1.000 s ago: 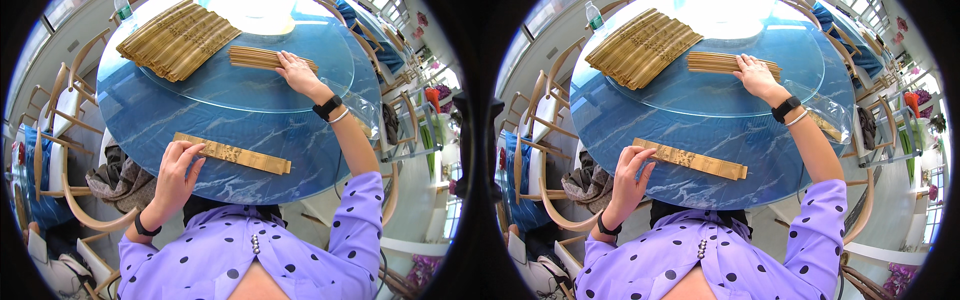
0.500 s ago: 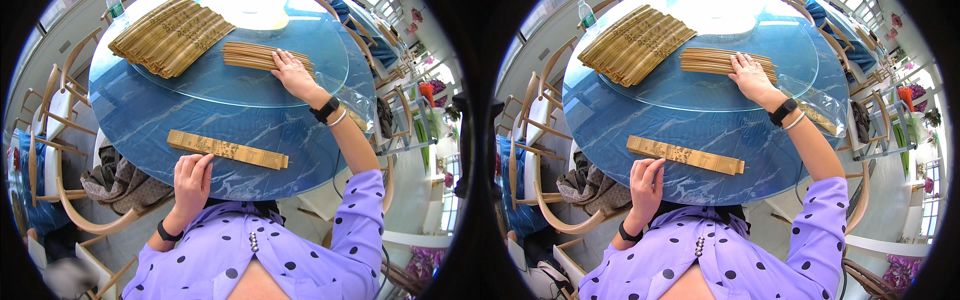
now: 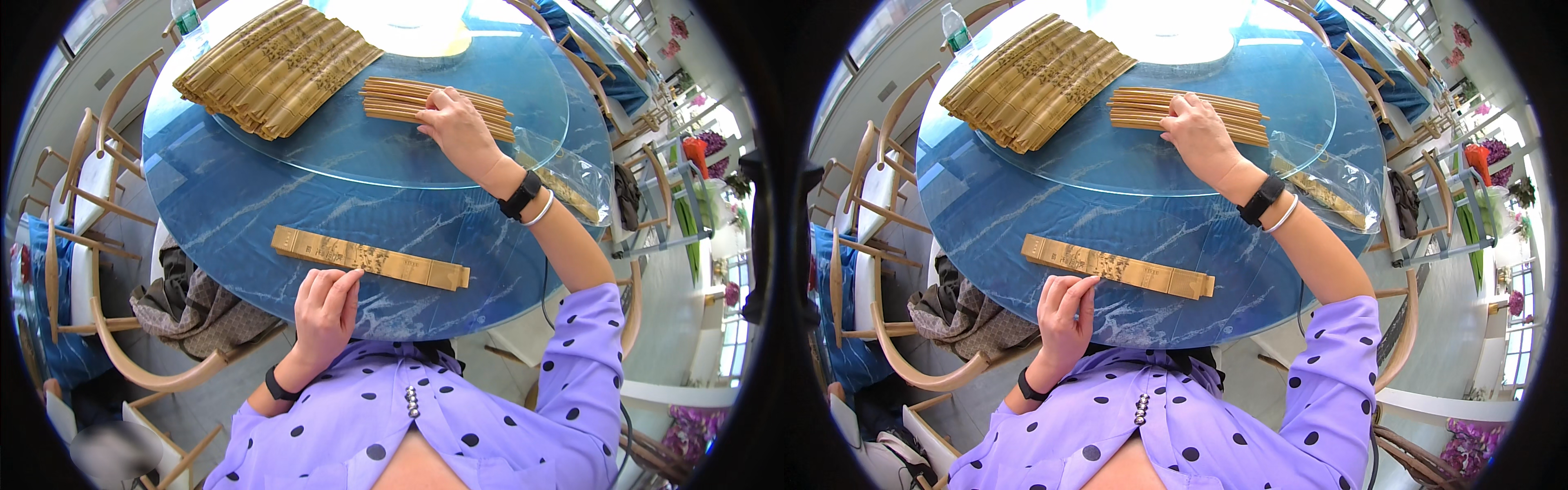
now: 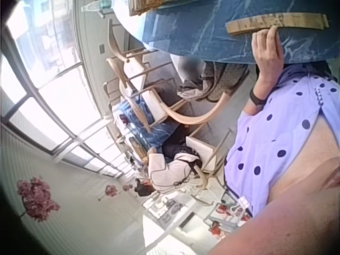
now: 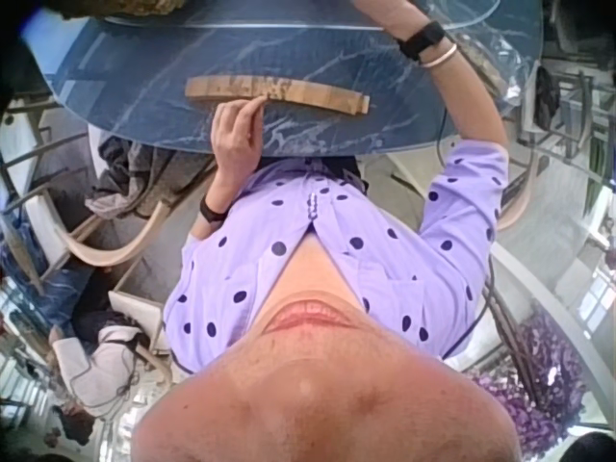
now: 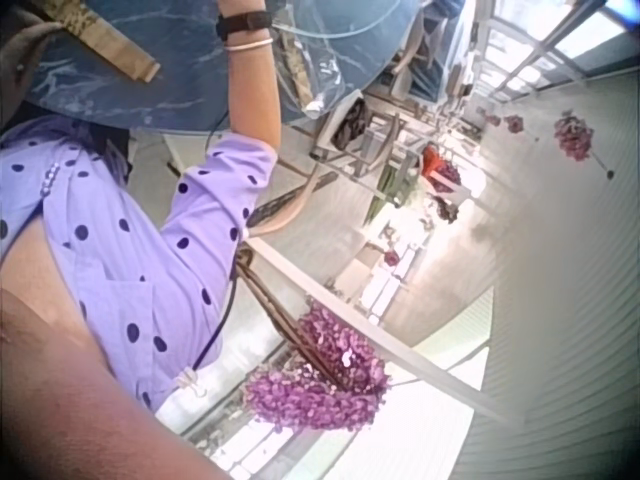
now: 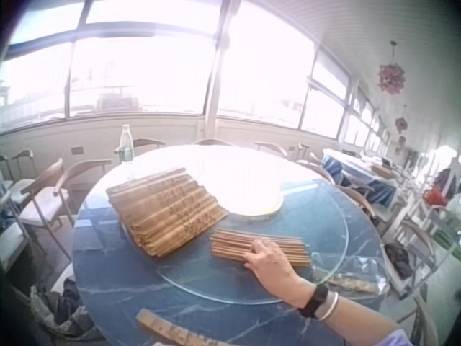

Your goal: The person repeatedly picks up thin bamboo sticks and inserts them into slots on rectangular bamboo strips with printed text. They align and slide the sticks into place, then set the strips back on the table. The process repeats with multiple strips and sticks throughout the clip.

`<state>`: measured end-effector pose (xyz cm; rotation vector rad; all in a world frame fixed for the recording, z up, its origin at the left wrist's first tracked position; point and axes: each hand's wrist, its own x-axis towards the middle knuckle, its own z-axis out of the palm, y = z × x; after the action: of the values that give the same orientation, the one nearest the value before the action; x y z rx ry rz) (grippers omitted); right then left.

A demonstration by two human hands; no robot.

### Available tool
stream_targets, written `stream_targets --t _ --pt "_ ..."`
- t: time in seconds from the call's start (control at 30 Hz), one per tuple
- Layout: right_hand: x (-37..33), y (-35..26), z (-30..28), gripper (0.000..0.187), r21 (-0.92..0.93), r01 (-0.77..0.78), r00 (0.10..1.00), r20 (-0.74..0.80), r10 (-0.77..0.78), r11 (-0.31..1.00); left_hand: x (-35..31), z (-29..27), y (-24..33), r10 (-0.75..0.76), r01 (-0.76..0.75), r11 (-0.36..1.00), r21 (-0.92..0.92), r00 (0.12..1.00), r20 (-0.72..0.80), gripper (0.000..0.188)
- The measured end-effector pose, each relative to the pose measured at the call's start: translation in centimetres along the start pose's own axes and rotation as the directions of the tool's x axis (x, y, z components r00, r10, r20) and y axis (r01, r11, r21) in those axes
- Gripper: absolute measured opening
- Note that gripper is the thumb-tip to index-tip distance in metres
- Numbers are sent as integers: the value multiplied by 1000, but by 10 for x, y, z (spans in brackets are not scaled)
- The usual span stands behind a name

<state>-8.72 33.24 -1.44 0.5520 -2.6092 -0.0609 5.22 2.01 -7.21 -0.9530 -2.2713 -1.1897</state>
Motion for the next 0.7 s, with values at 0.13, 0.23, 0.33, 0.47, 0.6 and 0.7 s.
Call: stream_targets --t 0.13,0.23,0.33,0.47,0.6,0.7 --pt "6 -7 -2 13 -15 38 999 -8 -38 999 -1 3 -1 -43 42 999 -19 999 -10 20" --pt "13 -10 0 14 22 36 997 71 -37 999 -2 3 -1 -48 48 999 -24 999 -7 19" --pt "19 -14 7 18 14 -19 994 110 17 1000 -2 3 -3 -41 41 999 -19 999 -6 19" --pt "21 -15 13 20 4 -73 981 180 71 997 -1 3 -2 -58 58 998 -23 998 -9 19" --pt "21 -16 5 19 46 -127 952 287 109 991 0 3 -2 -68 68 997 -23 998 -10 18" --pt "15 -18 3 19 -23 -18 964 266 24 1000 -1 3 -2 -76 76 997 -19 997 -6 18"
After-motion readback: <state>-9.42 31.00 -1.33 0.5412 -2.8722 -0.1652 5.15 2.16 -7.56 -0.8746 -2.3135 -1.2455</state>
